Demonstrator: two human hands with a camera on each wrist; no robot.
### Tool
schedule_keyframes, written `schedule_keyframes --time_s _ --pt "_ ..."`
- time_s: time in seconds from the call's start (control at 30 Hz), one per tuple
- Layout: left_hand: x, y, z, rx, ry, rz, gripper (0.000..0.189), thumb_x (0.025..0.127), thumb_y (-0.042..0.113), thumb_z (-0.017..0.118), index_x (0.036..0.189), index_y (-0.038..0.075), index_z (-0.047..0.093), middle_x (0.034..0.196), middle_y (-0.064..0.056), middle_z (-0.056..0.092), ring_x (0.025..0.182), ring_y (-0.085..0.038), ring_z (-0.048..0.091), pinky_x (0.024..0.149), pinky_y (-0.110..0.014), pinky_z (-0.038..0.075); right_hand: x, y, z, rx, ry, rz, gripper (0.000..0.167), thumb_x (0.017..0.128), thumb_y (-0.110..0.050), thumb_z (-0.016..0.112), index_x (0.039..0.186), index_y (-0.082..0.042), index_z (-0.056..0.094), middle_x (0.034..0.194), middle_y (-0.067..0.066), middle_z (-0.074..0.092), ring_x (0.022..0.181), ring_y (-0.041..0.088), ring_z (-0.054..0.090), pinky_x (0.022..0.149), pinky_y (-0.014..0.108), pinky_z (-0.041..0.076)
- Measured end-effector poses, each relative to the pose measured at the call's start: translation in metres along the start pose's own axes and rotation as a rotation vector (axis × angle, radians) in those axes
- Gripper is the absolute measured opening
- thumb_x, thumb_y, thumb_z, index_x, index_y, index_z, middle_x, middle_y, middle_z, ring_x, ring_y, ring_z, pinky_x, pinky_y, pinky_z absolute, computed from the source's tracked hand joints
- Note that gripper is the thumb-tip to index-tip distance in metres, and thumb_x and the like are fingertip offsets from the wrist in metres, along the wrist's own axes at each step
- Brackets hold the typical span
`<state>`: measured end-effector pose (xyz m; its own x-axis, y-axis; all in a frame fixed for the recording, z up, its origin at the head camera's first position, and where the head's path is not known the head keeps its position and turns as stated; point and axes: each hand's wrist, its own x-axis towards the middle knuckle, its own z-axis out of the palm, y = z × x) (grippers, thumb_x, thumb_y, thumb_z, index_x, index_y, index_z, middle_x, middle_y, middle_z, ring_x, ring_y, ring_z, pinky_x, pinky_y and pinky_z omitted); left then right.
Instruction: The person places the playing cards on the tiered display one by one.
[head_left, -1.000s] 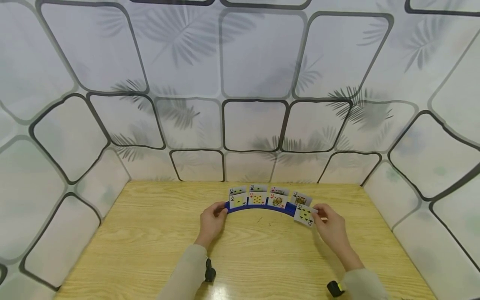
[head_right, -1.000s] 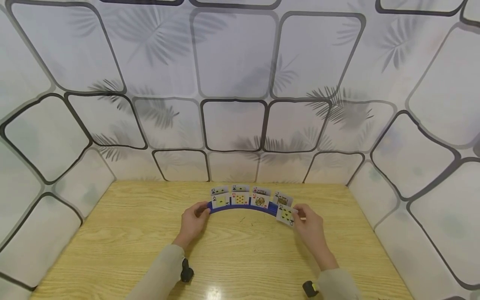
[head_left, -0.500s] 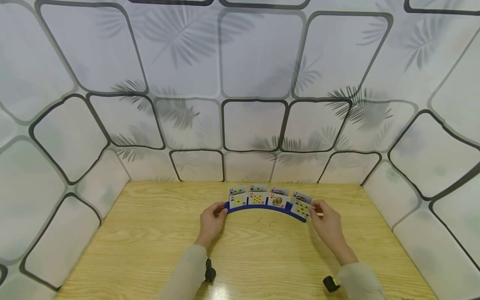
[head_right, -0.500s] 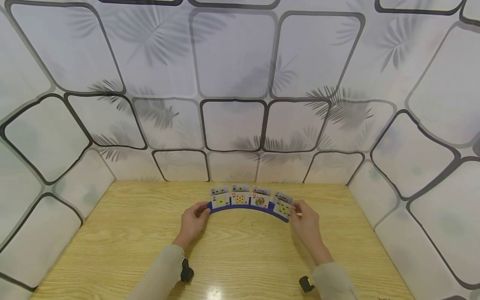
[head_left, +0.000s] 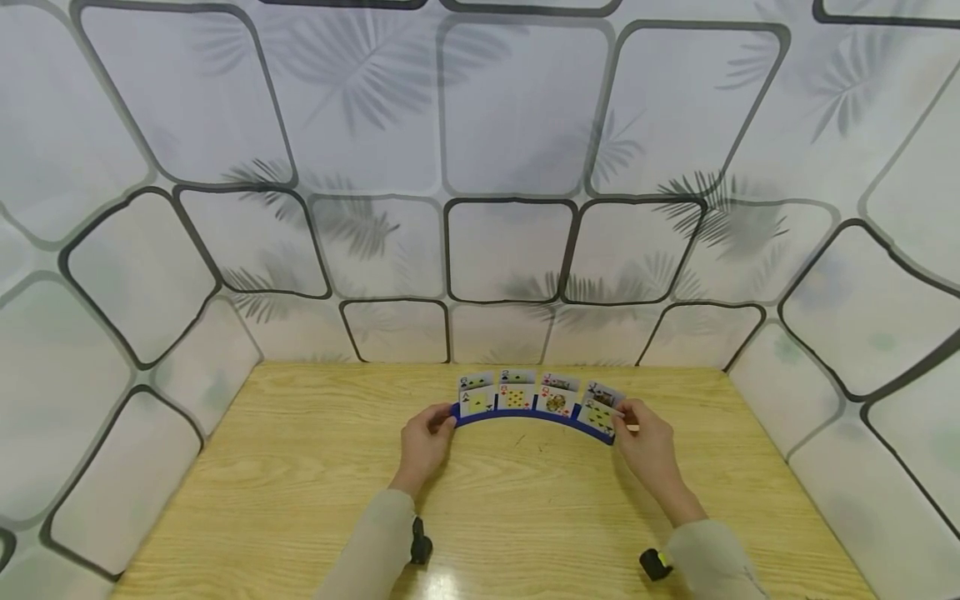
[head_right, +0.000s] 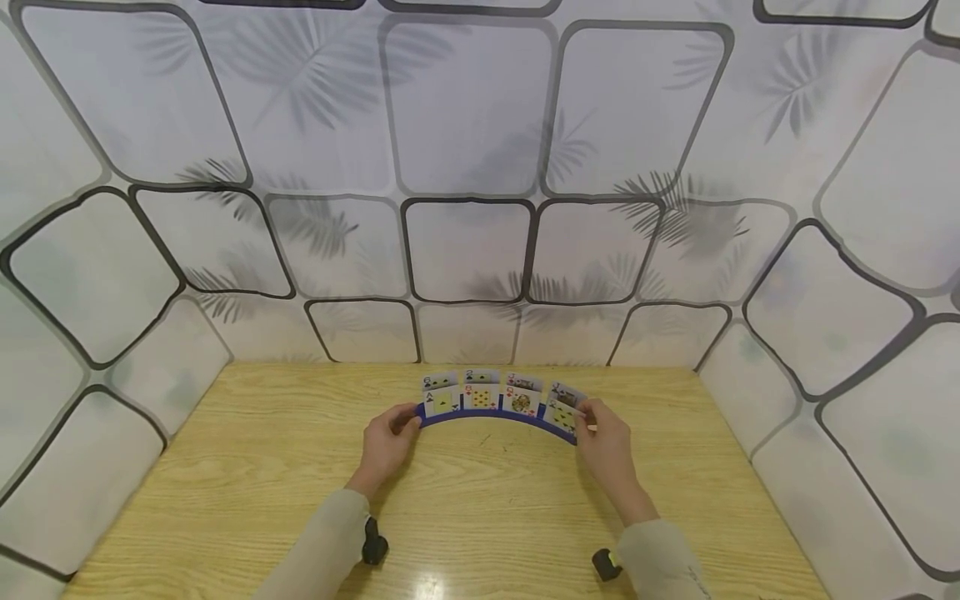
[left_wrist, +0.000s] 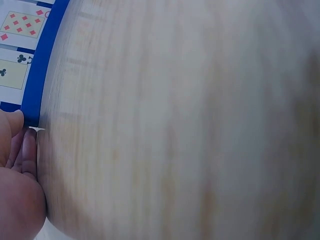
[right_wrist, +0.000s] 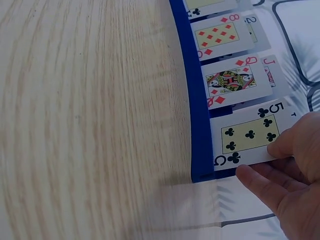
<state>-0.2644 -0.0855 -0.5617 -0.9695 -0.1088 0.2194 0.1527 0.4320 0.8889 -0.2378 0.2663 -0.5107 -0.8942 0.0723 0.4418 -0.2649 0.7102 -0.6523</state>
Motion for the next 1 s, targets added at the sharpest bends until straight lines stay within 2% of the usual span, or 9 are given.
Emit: schedule_keyframes --time_s 0.27,0.47,0.63,0.83,1.0 --pt "0.0010 -0.0013 0.0002 0.001 0.013 0.009 0.024 0.100 0.004 0.069 0.124 0.001 0.074 0.115 -0.017 0.078 0.101 -0.031 0.074 0.091 -0.045 0.062 -0.0004 0.0040 0.0026 0.005 -0.024 0.002 0.013 0.098 0.005 0.067 0.110 0.003 0.068 0.102 0.021 0.075 0.096 0.040 0.075 0.075 0.046 0.066" --pt "-0.0004 0.0006 0.0004 -0.006 0.020 -0.003 0.023 0.099 0.003 0.070 0.122 0.001 0.075 0.113 -0.016 0.078 0.099 -0.029 0.075 0.088 -0.040 0.063 0.0000 0.0043 0.0053 -0.019 0.004 -0.025 0.013 0.094 0.007 0.069 0.107 0.003 0.068 0.098 0.021 0.075 0.092 0.039 0.075 0.071 0.045 0.066" --pt "-0.0008 0.0010 0.0006 0.000 0.034 0.018 0.022 0.098 0.003 0.071 0.120 0.000 0.075 0.111 -0.017 0.078 0.097 -0.028 0.074 0.085 -0.039 0.063 -0.0009 0.0039 0.0062 -0.017 0.004 -0.039 0.012 0.094 0.007 0.069 0.106 0.004 0.068 0.097 0.022 0.075 0.091 0.040 0.075 0.070 0.045 0.066" --pt "-0.0002 0.0001 0.0008 -0.012 0.025 -0.008 0.023 0.099 0.004 0.071 0.122 0.001 0.075 0.113 -0.016 0.078 0.100 -0.029 0.074 0.088 -0.041 0.062 -0.0018 0.0025 0.0062 -0.019 -0.006 -0.028 0.012 0.094 0.007 0.069 0.105 0.003 0.068 0.097 0.021 0.075 0.091 0.039 0.075 0.071 0.044 0.066" --pt "-0.0003 -0.0003 0.0003 -0.012 0.020 -0.003 0.023 0.099 0.003 0.071 0.122 0.001 0.075 0.113 -0.016 0.078 0.100 -0.030 0.075 0.088 -0.040 0.062 -0.0019 0.0003 0.0061 -0.020 -0.004 -0.033 0.011 0.094 0.007 0.070 0.104 0.004 0.068 0.096 0.020 0.075 0.090 0.040 0.075 0.071 0.044 0.066"
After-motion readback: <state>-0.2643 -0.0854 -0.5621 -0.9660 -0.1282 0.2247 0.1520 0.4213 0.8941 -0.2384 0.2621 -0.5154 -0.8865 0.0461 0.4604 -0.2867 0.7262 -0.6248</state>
